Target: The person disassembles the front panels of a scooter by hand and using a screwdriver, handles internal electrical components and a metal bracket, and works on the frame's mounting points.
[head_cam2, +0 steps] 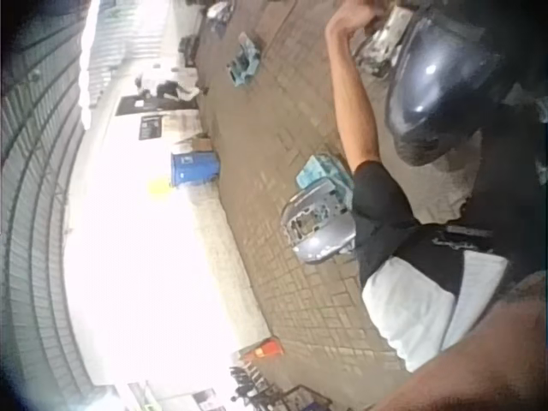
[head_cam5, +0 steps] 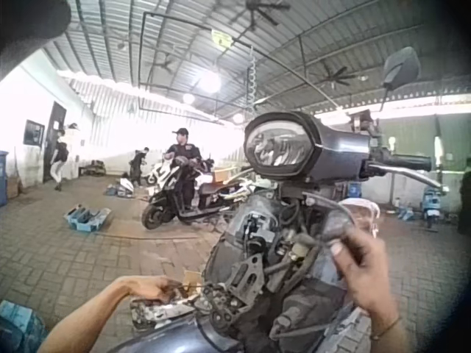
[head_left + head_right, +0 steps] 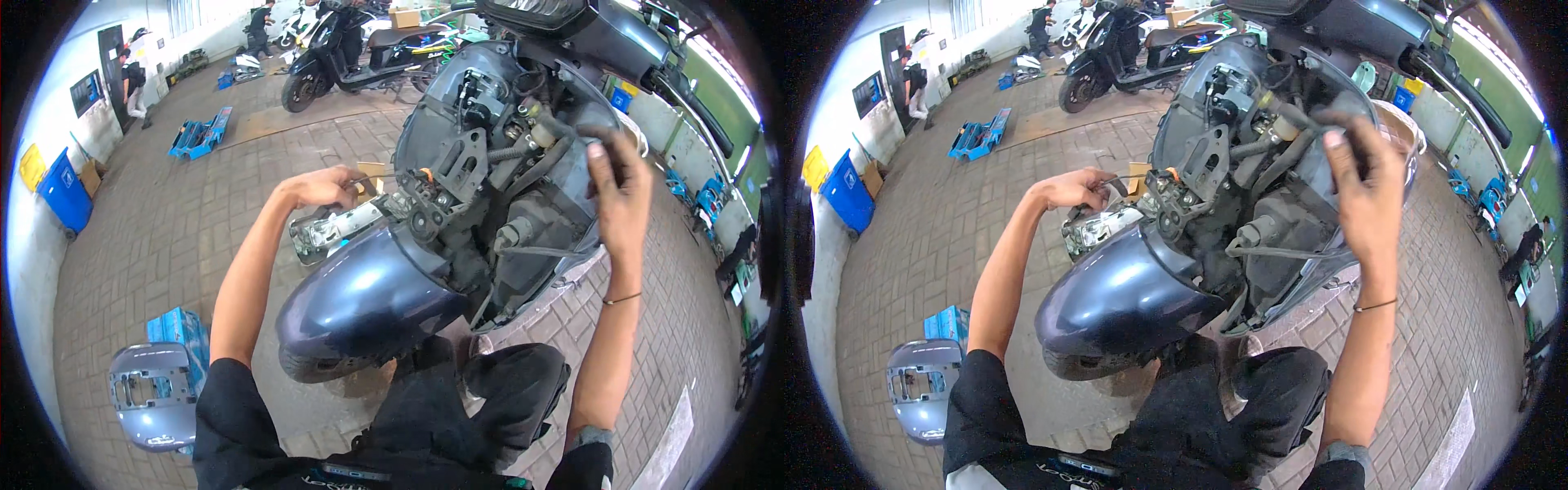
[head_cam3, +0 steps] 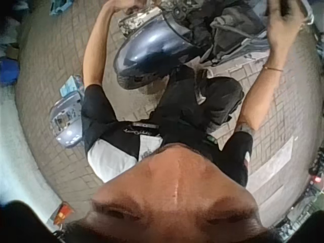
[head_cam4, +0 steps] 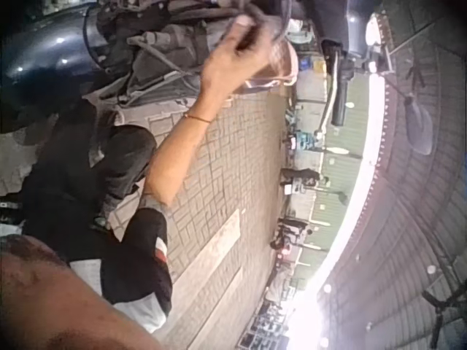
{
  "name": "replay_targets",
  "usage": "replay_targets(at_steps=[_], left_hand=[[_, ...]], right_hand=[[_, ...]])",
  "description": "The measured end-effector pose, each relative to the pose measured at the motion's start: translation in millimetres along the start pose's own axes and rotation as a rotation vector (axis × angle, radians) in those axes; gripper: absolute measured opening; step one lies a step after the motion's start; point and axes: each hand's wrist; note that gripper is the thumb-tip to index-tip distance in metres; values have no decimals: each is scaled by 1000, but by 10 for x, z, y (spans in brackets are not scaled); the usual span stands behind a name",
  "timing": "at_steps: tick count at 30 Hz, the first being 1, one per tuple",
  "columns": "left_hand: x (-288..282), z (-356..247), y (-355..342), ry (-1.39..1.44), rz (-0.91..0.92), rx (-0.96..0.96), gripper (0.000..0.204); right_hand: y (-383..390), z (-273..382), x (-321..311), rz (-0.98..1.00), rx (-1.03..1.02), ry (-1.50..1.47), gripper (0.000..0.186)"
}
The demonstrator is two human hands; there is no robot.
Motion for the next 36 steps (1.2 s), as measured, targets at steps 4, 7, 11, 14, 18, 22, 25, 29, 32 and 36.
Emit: replay_targets(at_steps=[4, 7, 11, 14, 18, 22, 25, 29, 32, 36], left_hand=[[-274, 176, 102, -26, -156, 49, 43], [-381, 268, 75, -101, -241, 139, 31], [-421, -77, 46, -154, -530, -59, 32], [-468, -370, 2, 28, -848, 54, 47], [-329, -555, -558, 388, -962, 381, 55], [-53, -808, -1131, 476, -827, 486, 49], [-14, -776, -1433, 549, -773, 493, 52], [58, -810, -1532, 566, -724, 459, 49], [94, -767, -1650, 801, -602, 487, 43], [71, -786, -1690, 814, -610, 457, 40]], right_hand=[[48, 35, -47, 94, -39, 39, 22], [45, -80, -31, 76, -144, 30, 19], [94, -118, 22, 66, -305, 124, 16], [160, -181, 143, 2, -437, 124, 12], [221, -156, 168, -57, -379, 145, 13], [223, -177, 182, -54, -421, 200, 13], [237, -149, 243, -62, -457, 225, 13], [215, -190, 267, -88, -448, 193, 11], [207, -214, 264, -108, -449, 186, 11], [217, -199, 264, -118, -410, 183, 11]])
Point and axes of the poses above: each hand's wrist, its own y-axis away from the middle knuckle, its own x-axis out of the palm, z = x × y, and after that the axes turned 12 degrees about -z, right-handed
